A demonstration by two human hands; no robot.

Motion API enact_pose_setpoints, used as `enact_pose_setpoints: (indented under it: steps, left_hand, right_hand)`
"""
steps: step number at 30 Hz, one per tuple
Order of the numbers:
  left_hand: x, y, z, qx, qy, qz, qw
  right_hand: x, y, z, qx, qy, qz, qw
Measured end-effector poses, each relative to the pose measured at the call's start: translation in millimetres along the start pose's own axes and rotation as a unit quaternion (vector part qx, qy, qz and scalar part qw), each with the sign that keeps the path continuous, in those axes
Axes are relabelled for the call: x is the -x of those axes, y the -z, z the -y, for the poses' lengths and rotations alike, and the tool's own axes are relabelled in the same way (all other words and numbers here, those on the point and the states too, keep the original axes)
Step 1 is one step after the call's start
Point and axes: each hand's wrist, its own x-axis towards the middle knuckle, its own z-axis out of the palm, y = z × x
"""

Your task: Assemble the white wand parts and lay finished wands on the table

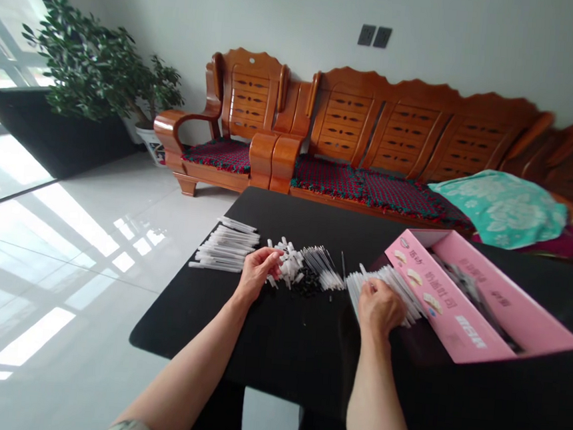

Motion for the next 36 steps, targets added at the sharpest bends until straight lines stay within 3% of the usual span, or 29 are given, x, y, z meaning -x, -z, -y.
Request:
enact_pose_setpoints:
  steps: [11,15,18,24,30,32,36]
  left_hand:
    - [1,-1.8,-2,0.005,0.004,-0.003,1.0]
    - [1,-3.4,-2,0.01,0.003,-0.001,1.0]
    - [1,-5.5,-1,0.01,-0.004,0.006,1.0]
    - [4,-12.2,0,-0.019,-0.003,0.032,0.999]
    - [10,-20.9,0,-0.136,-0.061,0.074,0.986]
    - [9,-20.7,2,-0.161,-0.069,0.059,0.983]
    - [3,-13.1,7,-0.168,-0.063,-0.039,0.983]
  right_hand:
    - [3,-5,-10,0.057,0.016,-0.02,0.998]
    - [1,-4,-4,0.012,0.017,-0.051,0.998]
    - [5,-3,12,-0.081,0.051,-0.068,0.993]
    - [22,-8,46,-0.187,0.122,0.004,0.975]
    - [26,-10,48,-0.187,0.114,0.032,0.975]
    - [26,-11,47,-0.188,0.108,0.037,0.976]
    - [26,-11,47,-0.187,0.098,0.043,0.976]
